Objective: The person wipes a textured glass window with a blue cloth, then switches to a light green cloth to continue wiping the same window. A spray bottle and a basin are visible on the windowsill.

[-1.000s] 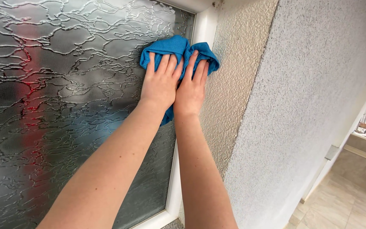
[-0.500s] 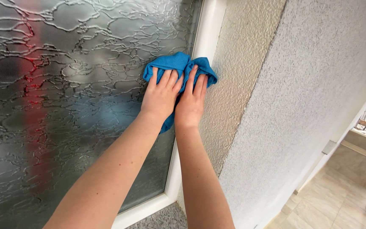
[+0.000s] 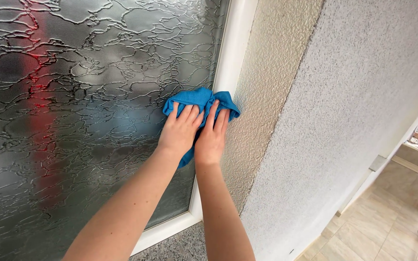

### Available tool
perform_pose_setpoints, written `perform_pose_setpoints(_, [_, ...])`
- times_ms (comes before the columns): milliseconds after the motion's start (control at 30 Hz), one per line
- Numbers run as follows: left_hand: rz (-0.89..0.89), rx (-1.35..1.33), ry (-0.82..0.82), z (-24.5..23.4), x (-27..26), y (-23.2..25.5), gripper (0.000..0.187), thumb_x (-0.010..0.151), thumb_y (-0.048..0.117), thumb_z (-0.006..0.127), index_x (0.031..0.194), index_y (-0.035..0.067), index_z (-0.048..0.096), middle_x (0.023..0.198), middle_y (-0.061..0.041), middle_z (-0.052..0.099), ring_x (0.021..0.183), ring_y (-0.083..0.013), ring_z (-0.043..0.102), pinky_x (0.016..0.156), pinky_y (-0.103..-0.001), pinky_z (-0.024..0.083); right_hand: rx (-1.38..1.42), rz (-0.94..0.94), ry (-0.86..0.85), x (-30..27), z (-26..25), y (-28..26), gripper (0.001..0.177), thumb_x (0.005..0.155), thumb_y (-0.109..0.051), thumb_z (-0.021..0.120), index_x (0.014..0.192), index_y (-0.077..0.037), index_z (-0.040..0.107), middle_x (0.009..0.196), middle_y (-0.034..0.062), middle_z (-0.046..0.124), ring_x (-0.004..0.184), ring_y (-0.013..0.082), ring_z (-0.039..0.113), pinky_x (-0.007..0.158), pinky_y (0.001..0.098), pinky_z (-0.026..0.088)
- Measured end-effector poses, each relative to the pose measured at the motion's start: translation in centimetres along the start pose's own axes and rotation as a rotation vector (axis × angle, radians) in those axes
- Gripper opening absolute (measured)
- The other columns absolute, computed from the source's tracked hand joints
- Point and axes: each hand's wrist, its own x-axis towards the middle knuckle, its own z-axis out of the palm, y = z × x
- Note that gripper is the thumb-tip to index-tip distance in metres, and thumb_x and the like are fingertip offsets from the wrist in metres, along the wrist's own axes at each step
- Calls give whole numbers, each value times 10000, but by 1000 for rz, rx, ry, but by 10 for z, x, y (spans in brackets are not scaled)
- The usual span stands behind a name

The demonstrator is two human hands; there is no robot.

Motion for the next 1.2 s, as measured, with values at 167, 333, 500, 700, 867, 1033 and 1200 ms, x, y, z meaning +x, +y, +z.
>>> perform_pose_setpoints(167, [4, 39, -15, 4, -17, 11, 517, 1004, 287, 473, 1494, 129, 426, 1505, -130, 452, 1496, -326, 339, 1228, -649, 243, 30, -4, -15, -16, -10, 2, 600, 1021, -63, 455, 1611, -115, 355, 1563, 186, 414, 1475, 320, 404, 1201, 395, 408])
perform_pose_setpoints(333, [40, 58, -58, 2, -46, 22, 534, 989, 314, 514, 1491, 151, 431, 1491, -119, 465, 1493, -325, 345, 1232, -628, 253, 42, -20, -32, -49, -13, 7, 563, 1037, -66, 432, 1596, -82, 376, 1544, 215, 427, 1452, 342, 423, 1195, 400, 411])
perform_pose_setpoints(500, [86, 24, -112, 8, -73, 34, 474, 987, 329, 504, 1431, 165, 479, 1479, -108, 477, 1487, -309, 352, 1234, -613, 262, -26, -27, -58, -83, -9, 12, 513, 1073, -113, 399, 1583, -64, 392, 1536, 213, 430, 1443, 333, 429, 1195, 390, 408])
perform_pose_setpoints(700, [107, -10, -140, 5, -96, 44, 392, 1027, 293, 449, 1393, 160, 501, 1457, -101, 484, 1478, -301, 355, 1235, -608, 255, -44, -16, -64, -112, -14, 10, 510, 1063, -115, 426, 1568, -46, 418, 1480, 230, 482, 1403, 344, 478, 1171, 384, 434])
perform_pose_setpoints(867, [125, -35, -130, 11, -115, 54, 363, 1042, 249, 414, 1380, 155, 510, 1459, -104, 491, 1482, -300, 355, 1229, -602, 262, -60, 7, -75, -132, -17, 6, 511, 1057, -99, 415, 1564, -39, 426, 1474, 230, 492, 1388, 342, 494, 1158, 380, 443])
perform_pose_setpoints(1033, [151, -53, -154, 14, -136, 65, 347, 1040, 208, 419, 1361, 147, 534, 1457, -113, 496, 1479, -318, 355, 1228, -612, 266, -103, 14, -89, -157, -16, 6, 504, 1055, -91, 399, 1553, -28, 443, 1452, 229, 510, 1361, 336, 519, 1140, 367, 457])
perform_pose_setpoints(1200, [180, -40, -284, 9, -154, 75, 360, 1040, 162, 339, 1348, 163, 526, 1478, -66, 476, 1493, -284, 317, 1249, -586, 218, -134, 32, -100, -183, -14, 8, 500, 1042, -86, 425, 1536, -23, 465, 1430, 217, 535, 1337, 328, 550, 1099, 357, 491])
